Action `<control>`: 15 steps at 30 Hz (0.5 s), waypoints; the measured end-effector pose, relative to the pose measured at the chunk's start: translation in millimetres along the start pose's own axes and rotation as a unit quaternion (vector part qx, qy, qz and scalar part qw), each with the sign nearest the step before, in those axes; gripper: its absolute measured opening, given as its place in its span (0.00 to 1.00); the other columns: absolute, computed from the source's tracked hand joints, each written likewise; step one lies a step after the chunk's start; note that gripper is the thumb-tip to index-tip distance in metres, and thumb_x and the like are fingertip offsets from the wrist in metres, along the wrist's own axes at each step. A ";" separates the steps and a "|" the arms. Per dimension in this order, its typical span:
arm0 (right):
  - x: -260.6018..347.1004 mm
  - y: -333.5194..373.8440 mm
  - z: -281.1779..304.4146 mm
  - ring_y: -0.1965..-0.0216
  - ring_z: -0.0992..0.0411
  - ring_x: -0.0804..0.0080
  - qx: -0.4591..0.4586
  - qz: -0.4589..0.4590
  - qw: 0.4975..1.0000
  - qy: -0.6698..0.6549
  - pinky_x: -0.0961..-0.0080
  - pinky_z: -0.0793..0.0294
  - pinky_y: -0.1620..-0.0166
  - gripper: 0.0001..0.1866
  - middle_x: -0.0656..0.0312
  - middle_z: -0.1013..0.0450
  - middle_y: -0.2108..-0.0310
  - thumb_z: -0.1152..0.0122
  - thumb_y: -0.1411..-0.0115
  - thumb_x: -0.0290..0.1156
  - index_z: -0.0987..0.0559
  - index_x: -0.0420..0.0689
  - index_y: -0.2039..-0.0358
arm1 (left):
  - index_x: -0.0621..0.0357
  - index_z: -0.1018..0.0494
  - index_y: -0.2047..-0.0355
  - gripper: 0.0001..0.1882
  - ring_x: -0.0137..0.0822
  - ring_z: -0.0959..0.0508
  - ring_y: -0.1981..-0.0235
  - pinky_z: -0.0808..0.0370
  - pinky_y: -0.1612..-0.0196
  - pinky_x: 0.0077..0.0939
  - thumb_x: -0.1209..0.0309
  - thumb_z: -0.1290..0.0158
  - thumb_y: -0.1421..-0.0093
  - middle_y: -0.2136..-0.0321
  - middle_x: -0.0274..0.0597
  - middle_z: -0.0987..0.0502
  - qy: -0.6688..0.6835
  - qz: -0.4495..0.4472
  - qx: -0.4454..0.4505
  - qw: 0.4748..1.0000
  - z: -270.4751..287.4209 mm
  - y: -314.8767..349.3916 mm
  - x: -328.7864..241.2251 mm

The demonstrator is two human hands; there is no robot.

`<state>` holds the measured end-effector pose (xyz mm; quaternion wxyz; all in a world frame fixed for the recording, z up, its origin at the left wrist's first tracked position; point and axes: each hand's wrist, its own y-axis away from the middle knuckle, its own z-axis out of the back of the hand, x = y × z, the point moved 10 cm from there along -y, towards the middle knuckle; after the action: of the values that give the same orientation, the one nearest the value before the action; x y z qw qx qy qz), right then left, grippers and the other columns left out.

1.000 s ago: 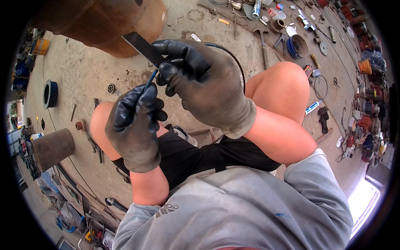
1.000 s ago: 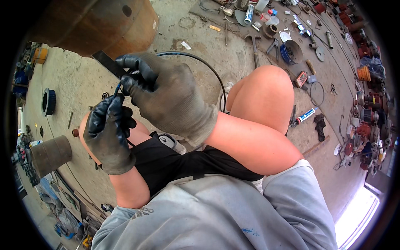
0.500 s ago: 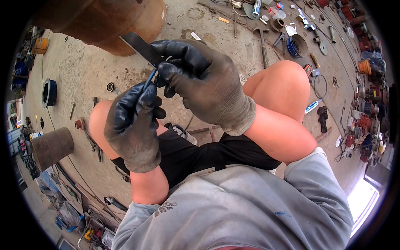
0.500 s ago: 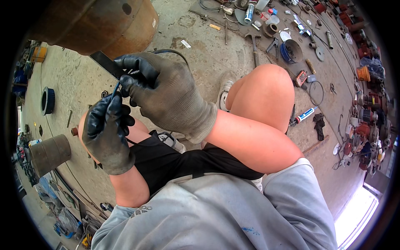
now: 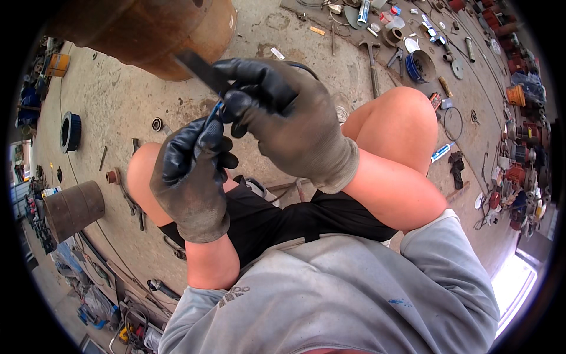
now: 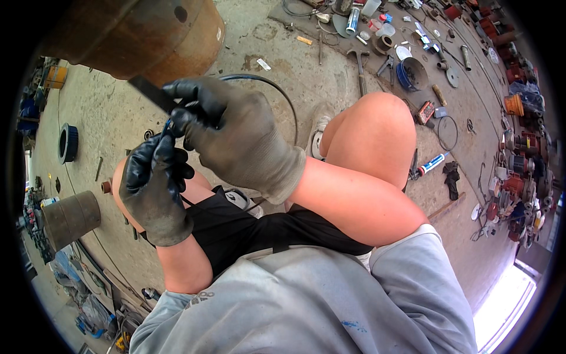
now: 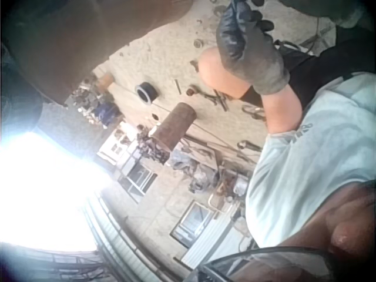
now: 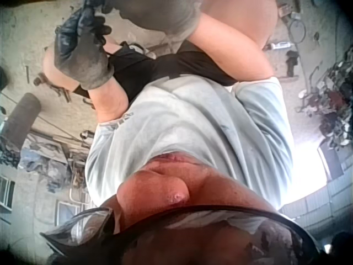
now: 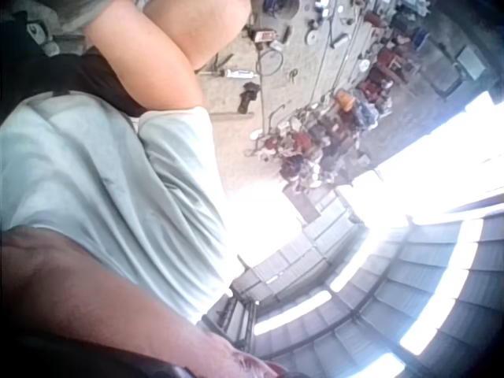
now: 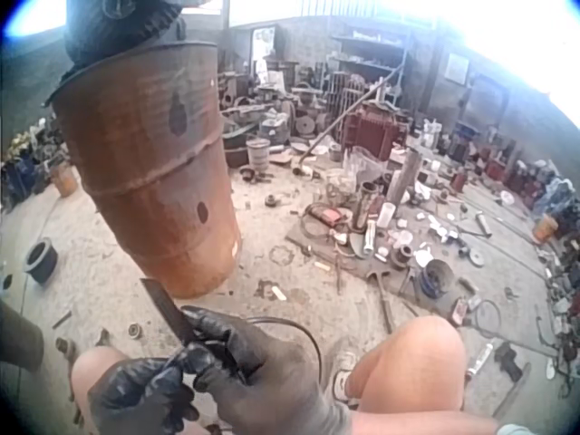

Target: The person sits on the floor and uses a utility knife to strip the outer insulation from a blue wire. They repeatedly scrape and peel the insulation along the wire's length, then set the knife down and pick up a tube of sealant.

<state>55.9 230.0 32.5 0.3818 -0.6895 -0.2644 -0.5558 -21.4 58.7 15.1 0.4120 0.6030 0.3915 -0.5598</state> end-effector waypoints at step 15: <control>-0.4 4.3 -0.4 0.76 0.26 0.74 -0.018 0.014 0.998 0.051 0.73 0.25 0.69 0.20 0.57 0.20 0.72 0.29 0.39 0.23 0.16 0.43 0.45 | 0.70 0.18 0.55 0.11 0.27 0.20 0.78 0.31 0.76 0.16 0.74 0.34 0.33 0.72 0.44 0.16 0.007 0.004 0.007 1.000 -0.8 -1.2 0.9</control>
<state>58.9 227.3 31.1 0.3898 -0.6707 -0.2254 -0.5894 -22.2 59.9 14.1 0.4072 0.6114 0.3881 -0.5566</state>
